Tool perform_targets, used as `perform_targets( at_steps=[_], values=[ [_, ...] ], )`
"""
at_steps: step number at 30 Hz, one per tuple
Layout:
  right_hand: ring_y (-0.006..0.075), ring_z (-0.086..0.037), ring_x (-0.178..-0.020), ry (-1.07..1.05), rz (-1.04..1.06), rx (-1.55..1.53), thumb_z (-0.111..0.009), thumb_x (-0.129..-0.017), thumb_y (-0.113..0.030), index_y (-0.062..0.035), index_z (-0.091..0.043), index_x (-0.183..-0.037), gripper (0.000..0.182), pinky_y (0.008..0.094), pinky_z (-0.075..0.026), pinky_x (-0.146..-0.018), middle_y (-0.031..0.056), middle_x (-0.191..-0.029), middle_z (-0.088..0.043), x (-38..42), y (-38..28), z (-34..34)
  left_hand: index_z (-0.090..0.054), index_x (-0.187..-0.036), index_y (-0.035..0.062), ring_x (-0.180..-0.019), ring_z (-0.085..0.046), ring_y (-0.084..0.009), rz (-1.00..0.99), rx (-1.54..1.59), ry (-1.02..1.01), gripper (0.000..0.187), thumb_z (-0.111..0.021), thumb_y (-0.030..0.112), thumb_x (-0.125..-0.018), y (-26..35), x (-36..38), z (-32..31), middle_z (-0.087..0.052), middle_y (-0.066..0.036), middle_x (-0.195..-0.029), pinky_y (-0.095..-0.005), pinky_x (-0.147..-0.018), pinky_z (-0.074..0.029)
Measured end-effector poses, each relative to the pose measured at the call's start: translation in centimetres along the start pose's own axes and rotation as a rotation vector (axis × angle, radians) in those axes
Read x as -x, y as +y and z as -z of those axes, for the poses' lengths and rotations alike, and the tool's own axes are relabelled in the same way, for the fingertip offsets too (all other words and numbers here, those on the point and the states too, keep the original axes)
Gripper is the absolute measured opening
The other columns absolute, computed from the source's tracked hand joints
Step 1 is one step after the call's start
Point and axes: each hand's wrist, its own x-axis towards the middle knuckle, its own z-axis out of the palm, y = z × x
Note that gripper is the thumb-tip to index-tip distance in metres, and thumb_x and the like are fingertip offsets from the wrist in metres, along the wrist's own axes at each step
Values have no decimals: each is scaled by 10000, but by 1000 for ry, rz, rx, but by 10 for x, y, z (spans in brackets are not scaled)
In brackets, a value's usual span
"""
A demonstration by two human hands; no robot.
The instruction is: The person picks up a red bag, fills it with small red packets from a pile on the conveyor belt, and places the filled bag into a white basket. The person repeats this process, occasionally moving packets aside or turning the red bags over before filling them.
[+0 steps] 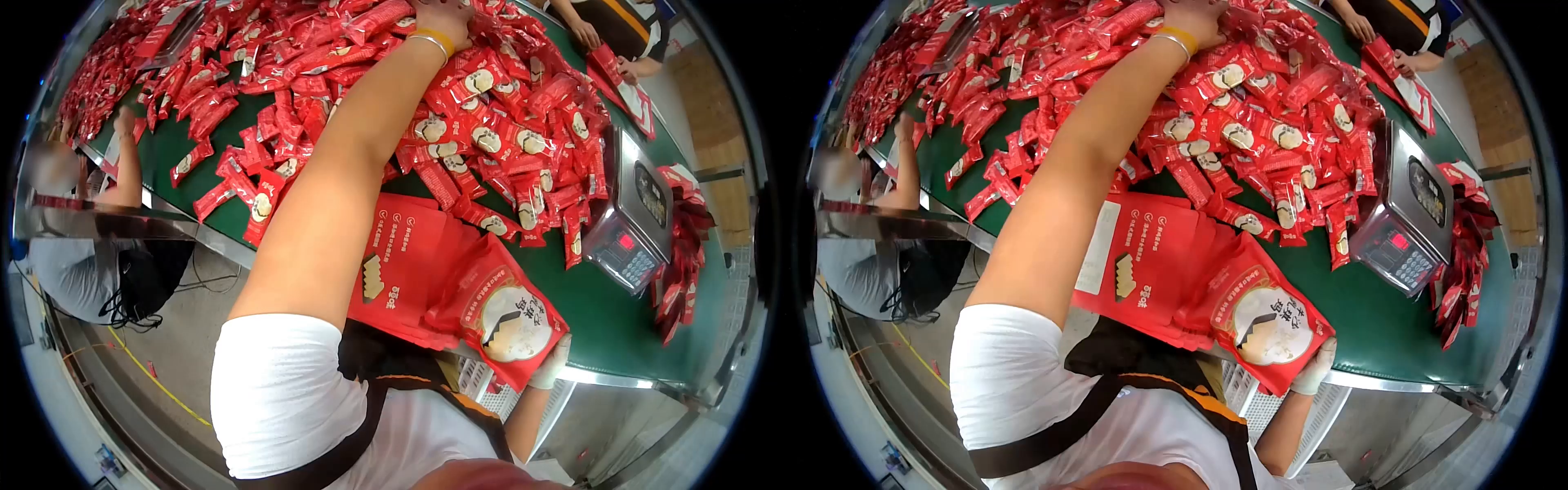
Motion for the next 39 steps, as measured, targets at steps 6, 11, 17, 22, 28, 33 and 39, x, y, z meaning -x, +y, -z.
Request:
perform_targets(
  at_steps=[6, 11, 17, 22, 28, 33, 39],
  values=[
    [271, -501, -1273, 14, 49, 11, -492, -1015, -410, -13, -430, -1404, 560, 432, -407, -1081, 131, -1406, -502, -5, 5, 21, -539, -1368, 275, -1355, -372, -435, 6, 18, 10, 656, -687, 509, -773, -9, -1, 1, -418, -87, -1483, -739, -1040, -253],
    [264, -510, -1262, -21, -10, -57, -529, -995, -416, -15, -441, -1397, 574, 428, -410, -1084, 128, -1391, -515, -1, 3, 15, -473, -1415, 317, -1222, -537, -353, -1, -99, 60, 680, -634, 565, -803, -30, 20, -12, -507, -36, -1379, -772, -954, -315],
    [271, -522, -1250, -31, 10, 1, -505, -1005, -422, -14, -440, -1399, 571, 429, -427, -1070, 136, -1392, -516, 0, -1, 4, -488, -1399, 280, -1279, -494, -336, 64, -45, 65, 664, -564, 612, -829, -29, 44, -6, -480, -56, -1419, -758, -979, -311],
    [283, -482, -1302, -62, 19, -29, -479, -1015, -424, -42, -416, -1427, 565, 445, -402, -1097, 118, -1434, -480, -2, 0, 2, -472, -1417, 278, -1301, -474, -343, 117, -84, -52, 687, -534, 653, -845, -34, 71, 7, -481, -66, -1426, -795, -993, -251],
    [267, -479, -1300, -99, 25, -75, -481, -1025, -373, -28, -407, -1425, 534, 441, -394, -1101, 126, -1436, -475, -4, 2, 15, -309, -1514, 276, -1356, -415, -351, 103, -35, -51, 795, -529, 672, -861, -37, 100, 19, -410, -80, -1507, -768, -1012, -258],
    [246, -471, -1302, -46, 79, -79, -461, -1040, -325, 2, -398, -1418, 504, 425, -387, -1105, 133, -1437, -468, -8, 6, 26, -236, -1547, 255, -1392, -374, -347, 112, -23, -37, 839, -506, 679, -875, -37, 116, 34, -333, -88, -1564, -754, -1022, -276],
    [243, -482, -1290, -52, 117, -46, -460, -1043, -313, -9, -415, -1393, 466, 419, -394, -1098, 131, -1420, -480, -3, -3, 5, -268, -1540, 253, -1425, -339, -312, 124, 2, -187, 793, -416, 694, -897, -41, 120, 51, -347, -75, -1566, -818, -1033, -106]
  ],
)
